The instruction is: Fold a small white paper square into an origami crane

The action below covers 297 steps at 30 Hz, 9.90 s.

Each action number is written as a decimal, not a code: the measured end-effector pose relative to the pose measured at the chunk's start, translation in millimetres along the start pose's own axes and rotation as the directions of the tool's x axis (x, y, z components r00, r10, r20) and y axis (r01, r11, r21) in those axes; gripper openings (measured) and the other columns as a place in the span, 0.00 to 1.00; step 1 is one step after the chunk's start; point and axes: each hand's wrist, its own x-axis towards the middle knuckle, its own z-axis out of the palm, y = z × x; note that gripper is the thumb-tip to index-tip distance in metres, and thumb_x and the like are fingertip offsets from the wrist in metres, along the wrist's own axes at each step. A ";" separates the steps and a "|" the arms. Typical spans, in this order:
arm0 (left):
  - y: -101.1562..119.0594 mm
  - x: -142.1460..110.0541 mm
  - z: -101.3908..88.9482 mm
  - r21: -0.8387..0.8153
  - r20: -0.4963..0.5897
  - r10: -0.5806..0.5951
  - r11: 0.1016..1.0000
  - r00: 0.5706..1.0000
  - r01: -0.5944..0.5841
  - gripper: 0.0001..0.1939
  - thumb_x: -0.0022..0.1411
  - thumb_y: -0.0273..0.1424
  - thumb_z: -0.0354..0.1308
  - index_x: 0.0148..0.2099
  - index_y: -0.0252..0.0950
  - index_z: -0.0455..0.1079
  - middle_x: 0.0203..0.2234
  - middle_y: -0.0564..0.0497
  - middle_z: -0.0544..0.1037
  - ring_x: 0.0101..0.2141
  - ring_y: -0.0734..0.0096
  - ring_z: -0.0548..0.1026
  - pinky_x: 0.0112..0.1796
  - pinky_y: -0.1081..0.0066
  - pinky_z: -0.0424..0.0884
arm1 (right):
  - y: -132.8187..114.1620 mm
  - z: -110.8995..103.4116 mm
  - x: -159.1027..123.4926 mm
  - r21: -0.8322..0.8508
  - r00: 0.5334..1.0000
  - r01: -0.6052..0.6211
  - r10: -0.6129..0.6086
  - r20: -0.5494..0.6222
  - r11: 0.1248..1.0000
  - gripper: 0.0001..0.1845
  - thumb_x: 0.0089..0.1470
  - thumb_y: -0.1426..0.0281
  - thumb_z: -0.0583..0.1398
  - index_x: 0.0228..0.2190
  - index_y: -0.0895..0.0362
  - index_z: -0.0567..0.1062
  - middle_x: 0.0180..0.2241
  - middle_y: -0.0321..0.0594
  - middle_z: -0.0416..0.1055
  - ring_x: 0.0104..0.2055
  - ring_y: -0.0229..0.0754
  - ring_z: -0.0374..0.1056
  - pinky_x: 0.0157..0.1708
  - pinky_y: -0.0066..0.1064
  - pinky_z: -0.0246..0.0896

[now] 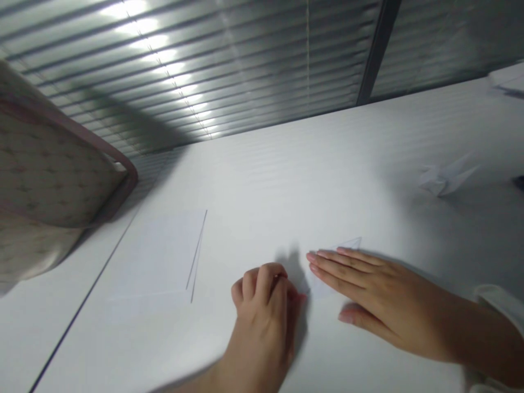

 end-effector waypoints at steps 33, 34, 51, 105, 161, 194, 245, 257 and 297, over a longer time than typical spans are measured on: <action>-23.6 11.5 -23.1 -0.466 0.261 -0.040 0.870 0.965 0.162 0.07 0.61 0.22 0.52 0.39 0.40 0.66 0.39 0.50 0.66 0.41 0.67 0.67 0.42 0.64 0.67 | 1.9 4.1 -3.5 -0.033 1.000 0.006 -0.007 -0.026 0.999 0.31 0.61 0.65 0.51 0.63 0.56 0.50 0.65 0.31 0.45 0.64 0.36 0.48 0.61 0.34 0.53; -22.7 10.8 -21.6 -0.448 0.253 -0.026 0.883 0.967 0.140 0.08 0.59 0.22 0.54 0.39 0.40 0.67 0.39 0.50 0.66 0.41 0.66 0.67 0.43 0.63 0.67 | 2.1 3.7 -3.5 -0.025 0.999 0.006 -0.007 -0.034 1.000 0.30 0.61 0.65 0.51 0.62 0.56 0.50 0.65 0.31 0.46 0.64 0.36 0.49 0.60 0.34 0.54; -27.7 13.2 -9.0 -0.342 0.034 0.385 0.871 0.922 -0.351 0.13 0.63 0.29 0.56 0.50 0.35 0.71 0.47 0.47 0.77 0.50 0.64 0.70 0.50 0.63 0.66 | -1.0 -0.1 12.6 0.265 0.967 0.032 0.037 -0.252 0.964 0.05 0.57 0.72 0.59 0.35 0.54 0.76 0.37 0.36 0.76 0.41 0.40 0.68 0.42 0.35 0.60; -35.9 16.1 -17.8 -0.108 -0.038 0.726 0.680 0.687 -0.725 0.07 0.60 0.23 0.57 0.40 0.37 0.72 0.24 0.54 0.76 0.26 0.72 0.73 0.22 0.68 0.65 | -15.9 -10.7 33.8 0.300 0.986 -0.159 0.133 0.104 0.940 0.09 0.58 0.77 0.52 0.26 0.56 0.61 0.31 0.37 0.62 0.35 0.42 0.55 0.38 0.38 0.51; -20.9 5.4 -2.9 -0.169 0.033 0.582 0.804 0.812 -0.570 0.07 0.60 0.21 0.54 0.31 0.28 0.71 0.21 0.51 0.73 0.17 0.76 0.63 0.17 0.67 0.56 | 1.7 -10.7 25.4 0.417 0.986 -0.166 0.152 0.067 0.894 0.07 0.59 0.73 0.56 0.29 0.55 0.63 0.34 0.34 0.62 0.38 0.39 0.58 0.40 0.32 0.52; -15.4 4.5 -2.8 -0.041 0.016 0.626 0.780 0.780 -0.625 0.18 0.59 0.27 0.51 0.50 0.22 0.69 0.18 0.53 0.69 0.16 0.72 0.63 0.16 0.69 0.56 | -2.0 -11.0 27.0 0.284 0.986 -0.165 0.158 0.047 0.944 0.08 0.59 0.76 0.53 0.28 0.56 0.63 0.33 0.38 0.63 0.37 0.42 0.58 0.39 0.37 0.55; -8.5 12.4 -8.8 -0.190 0.236 0.436 0.897 0.869 -0.399 0.28 0.63 0.34 0.53 0.63 0.35 0.56 0.41 0.47 0.71 0.38 0.62 0.64 0.41 0.60 0.58 | 6.9 4.2 9.0 0.250 0.892 -0.377 0.422 -0.160 0.892 0.10 0.51 0.71 0.63 0.31 0.53 0.64 0.34 0.35 0.62 0.38 0.43 0.58 0.39 0.38 0.50; -7.1 9.0 -8.3 -0.154 0.285 0.417 0.909 0.863 -0.388 0.31 0.57 0.30 0.55 0.63 0.34 0.58 0.36 0.46 0.70 0.36 0.61 0.64 0.39 0.60 0.62 | 23.1 6.0 -3.1 0.141 0.849 -0.456 0.477 -0.228 0.879 0.21 0.43 0.67 0.69 0.31 0.53 0.62 0.34 0.36 0.61 0.39 0.46 0.59 0.41 0.41 0.50; -41.7 -6.7 -1.2 0.025 -0.071 0.629 0.777 0.774 -0.629 0.13 0.66 0.25 0.47 0.47 0.35 0.71 0.16 0.54 0.70 0.20 0.72 0.65 0.25 0.67 0.57 | 35.2 2.2 -3.2 0.249 0.859 -0.459 0.497 -0.120 0.853 0.15 0.44 0.65 0.66 0.28 0.53 0.64 0.36 0.35 0.63 0.40 0.45 0.58 0.40 0.39 0.52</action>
